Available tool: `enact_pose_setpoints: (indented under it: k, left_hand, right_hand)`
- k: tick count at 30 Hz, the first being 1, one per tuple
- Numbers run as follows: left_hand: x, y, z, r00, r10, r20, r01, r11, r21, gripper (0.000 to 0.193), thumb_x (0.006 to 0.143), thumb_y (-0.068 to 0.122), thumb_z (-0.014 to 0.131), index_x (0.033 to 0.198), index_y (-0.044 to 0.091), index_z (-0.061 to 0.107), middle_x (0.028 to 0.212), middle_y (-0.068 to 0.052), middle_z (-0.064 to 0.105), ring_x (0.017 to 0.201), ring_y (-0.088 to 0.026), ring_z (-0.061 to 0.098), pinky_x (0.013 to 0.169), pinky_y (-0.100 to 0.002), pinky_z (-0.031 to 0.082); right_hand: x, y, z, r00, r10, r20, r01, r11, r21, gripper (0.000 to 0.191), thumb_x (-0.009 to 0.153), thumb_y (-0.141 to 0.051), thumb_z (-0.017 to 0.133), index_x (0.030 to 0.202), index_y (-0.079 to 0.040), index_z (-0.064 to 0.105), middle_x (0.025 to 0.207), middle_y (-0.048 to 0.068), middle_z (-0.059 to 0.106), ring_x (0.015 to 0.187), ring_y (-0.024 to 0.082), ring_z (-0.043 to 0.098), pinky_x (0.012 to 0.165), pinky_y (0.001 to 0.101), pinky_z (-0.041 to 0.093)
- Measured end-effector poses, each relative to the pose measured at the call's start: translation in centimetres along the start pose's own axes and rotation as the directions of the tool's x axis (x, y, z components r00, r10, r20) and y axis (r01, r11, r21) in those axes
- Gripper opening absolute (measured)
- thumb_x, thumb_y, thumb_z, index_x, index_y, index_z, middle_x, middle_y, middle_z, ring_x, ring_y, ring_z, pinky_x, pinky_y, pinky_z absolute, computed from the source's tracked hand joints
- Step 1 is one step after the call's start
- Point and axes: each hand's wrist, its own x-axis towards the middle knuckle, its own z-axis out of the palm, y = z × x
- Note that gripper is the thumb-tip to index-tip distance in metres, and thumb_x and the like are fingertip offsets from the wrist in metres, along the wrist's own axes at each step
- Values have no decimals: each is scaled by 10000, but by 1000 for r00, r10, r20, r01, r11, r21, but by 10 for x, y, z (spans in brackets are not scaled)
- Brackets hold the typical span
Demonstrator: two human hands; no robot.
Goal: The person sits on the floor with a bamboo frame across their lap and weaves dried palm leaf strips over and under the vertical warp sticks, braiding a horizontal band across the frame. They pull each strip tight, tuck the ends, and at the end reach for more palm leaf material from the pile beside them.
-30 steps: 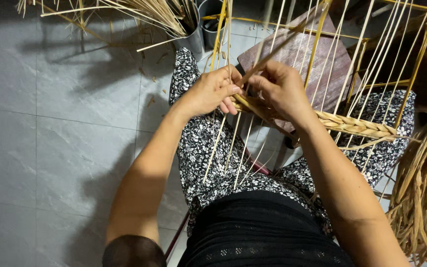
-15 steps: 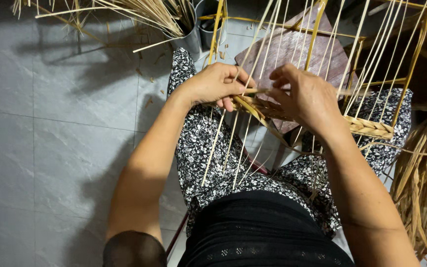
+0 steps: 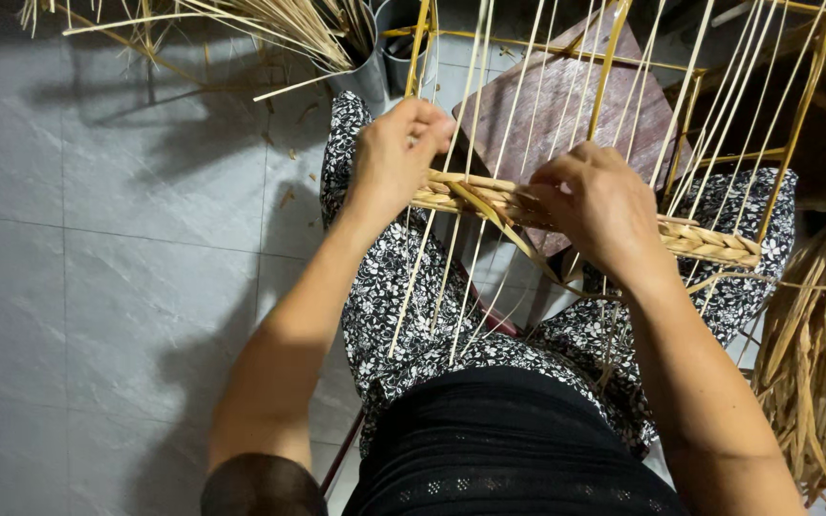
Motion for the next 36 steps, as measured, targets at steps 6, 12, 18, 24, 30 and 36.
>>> enact_pose_setpoints:
  k: [6, 12, 18, 24, 30, 36]
  left_hand:
    - [-19, 15, 14, 1000, 9, 15, -9, 1000, -24, 252, 934, 129, 677, 1159, 15, 665, 921, -109, 793, 653, -119, 772, 487, -224, 623]
    - [19, 24, -5, 800, -267, 537, 376, 921, -102, 256, 937, 87, 654, 1167, -8, 592, 904, -167, 756, 561, -198, 741, 401, -259, 535]
    - [24, 28, 8, 793, -227, 566, 203, 973, 106, 119, 883, 109, 731, 959, 18, 741, 775, -105, 764, 527, -159, 730, 425, -252, 539]
    - [-1, 25, 30, 956, -67, 287, -21, 955, 294, 176, 996, 195, 615, 916, 47, 668, 654, -85, 737, 484, -158, 729, 480, -282, 572]
    - [-9, 22, 24, 958, 65, 281, -115, 979, 168, 176, 1027, 214, 573, 996, 41, 591, 725, -92, 741, 492, -196, 720, 453, -318, 594]
    - [-9, 21, 17, 922, 60, 383, -102, 991, 90, 128, 1034, 176, 545, 1072, 54, 553, 814, -108, 747, 491, -183, 727, 436, -329, 582]
  right_hand:
    - [-7, -22, 14, 974, 123, 191, -174, 944, 279, 332, 903, -296, 774, 1059, -14, 691, 930, 134, 767, 756, 229, 740, 675, 340, 608]
    - [0, -25, 21, 990, 87, 108, -123, 912, 391, 187, 906, -155, 760, 1062, -55, 729, 945, 126, 774, 766, 208, 755, 680, 346, 604]
    - [13, -27, 4, 998, 59, 9, -60, 989, 139, 60, 913, -139, 787, 957, -101, 777, 862, 75, 754, 690, 223, 711, 585, 364, 547]
    - [2, -15, -2, 923, -208, -325, 225, 974, 16, 70, 976, -98, 700, 992, -40, 736, 943, 118, 713, 796, 279, 692, 689, 375, 568]
    - [3, 10, 46, 999, 43, -22, -43, 999, 0, 143, 1021, -136, 680, 1096, -39, 753, 910, 185, 734, 723, 334, 684, 638, 444, 561]
    - [52, 33, 74, 867, 420, 267, -498, 735, 460, 261, 927, -99, 648, 1182, -105, 708, 843, 91, 764, 552, 203, 584, 475, 317, 487]
